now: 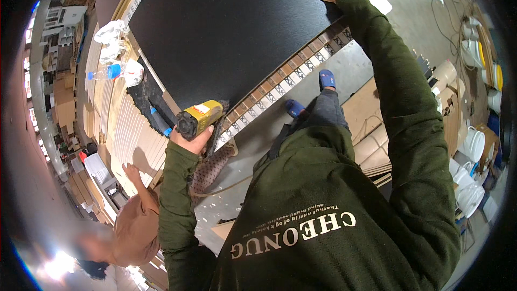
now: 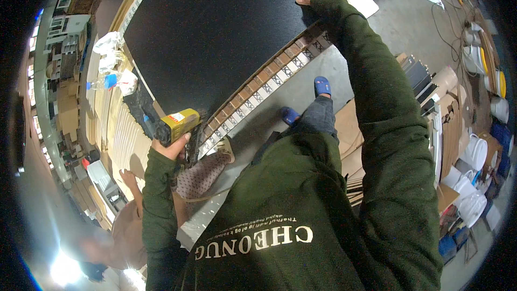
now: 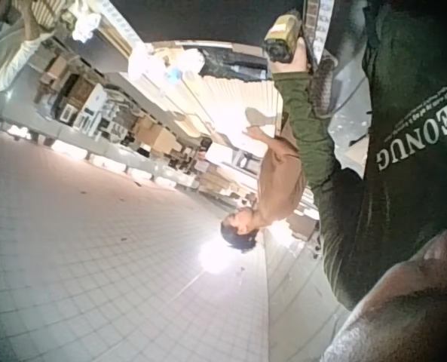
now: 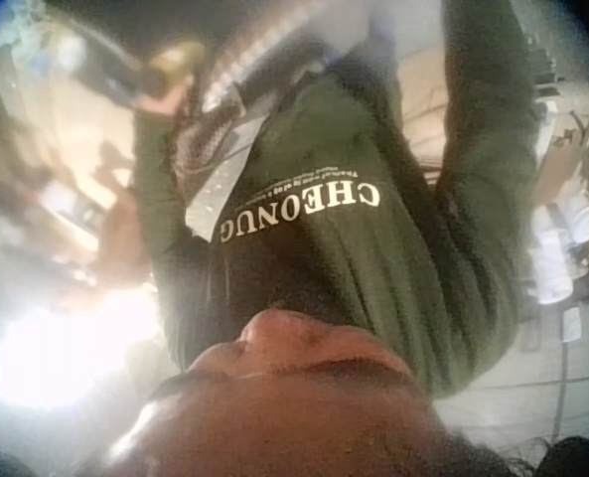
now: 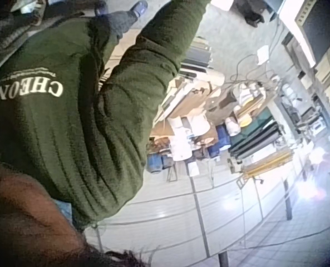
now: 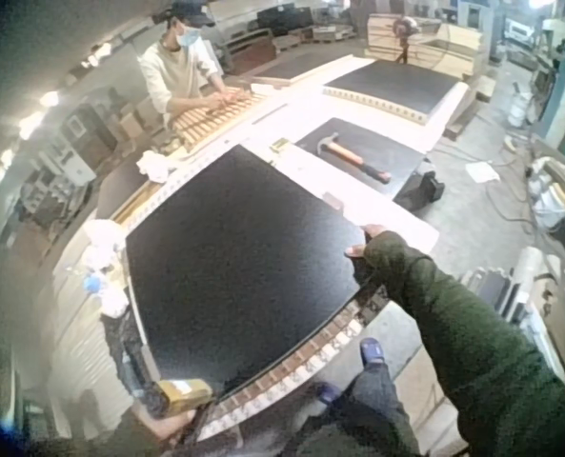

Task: Assembling a decorative wooden slatted panel and securing it to a backing board using a pneumatic nail gun and a hammer.

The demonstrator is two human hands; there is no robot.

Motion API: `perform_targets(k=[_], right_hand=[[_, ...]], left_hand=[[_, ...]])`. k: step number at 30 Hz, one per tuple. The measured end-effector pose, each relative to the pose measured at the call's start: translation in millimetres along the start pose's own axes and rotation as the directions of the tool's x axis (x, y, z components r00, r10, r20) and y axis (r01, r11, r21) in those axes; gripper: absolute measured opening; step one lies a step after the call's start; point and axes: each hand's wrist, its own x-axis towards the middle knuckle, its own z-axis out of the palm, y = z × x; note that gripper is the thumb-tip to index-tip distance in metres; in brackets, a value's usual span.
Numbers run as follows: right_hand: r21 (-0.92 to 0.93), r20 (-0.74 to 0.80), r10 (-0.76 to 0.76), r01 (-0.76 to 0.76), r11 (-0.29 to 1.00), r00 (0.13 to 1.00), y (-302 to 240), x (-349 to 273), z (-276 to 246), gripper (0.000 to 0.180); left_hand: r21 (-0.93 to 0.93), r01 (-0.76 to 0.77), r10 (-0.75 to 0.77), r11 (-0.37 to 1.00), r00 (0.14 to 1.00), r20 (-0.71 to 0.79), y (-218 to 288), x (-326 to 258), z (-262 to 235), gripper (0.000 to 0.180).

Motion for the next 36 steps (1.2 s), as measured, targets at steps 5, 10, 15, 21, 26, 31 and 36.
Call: perform_targets(k=[5, 10, 15, 21, 26, 31, 36], right_hand=[[-0.121, -0.083, 0.013, -0.023, 0.992, 0.996, -11.0, -4.9, 6.6, 0.069], [-0.066, -0.003, 0.066, -0.066, 0.996, 0.998, -8.9, 0.3, 4.2, 0.069], [-0.111, -0.002, 0.103, -0.102, 0.989, 0.995, -4.9, 4.4, 4.5, 0.069], [0.009, 0.071, 0.151, -0.152, 0.988, 0.986, -12.5, -0.7, 3.0, 0.071], [0.060, 0.065, 0.120, -0.124, 0.990, 0.991, -5.0, 0.6, 0.6, 0.070], [-0.040, -0.017, 0.051, -0.052, 0.998, 0.999, -11.7, -6.1, 5.2, 0.060], [-0.048, -0.004, 0.119, -0.119, 0.992, 0.993, -21.8, -9.0, 1.2, 0.061]], left_hand=[[0.104, -0.089, 0.093, 0.991, 0.995, -0.031, 2.6, -1.1, 1.1, 0.037], [-0.064, -0.043, 0.042, 0.997, 0.999, -0.014, 8.9, -5.8, 2.4, 0.040], [-0.058, 0.035, -0.032, 0.998, 0.998, 0.048, 16.6, 5.3, 6.2, 0.042], [0.082, -0.165, 0.165, 0.983, 0.986, 0.001, 13.4, 12.8, 9.3, 0.043], [0.050, -0.076, 0.076, 0.996, 0.997, 0.014, 18.1, 13.5, 10.4, 0.042], [0.046, -0.177, 0.179, 0.983, 0.983, -0.035, 24.7, 7.9, 13.0, 0.041], [-0.026, -0.044, 0.044, 0.999, 0.999, 0.006, 43.4, 8.8, 17.2, 0.041]])
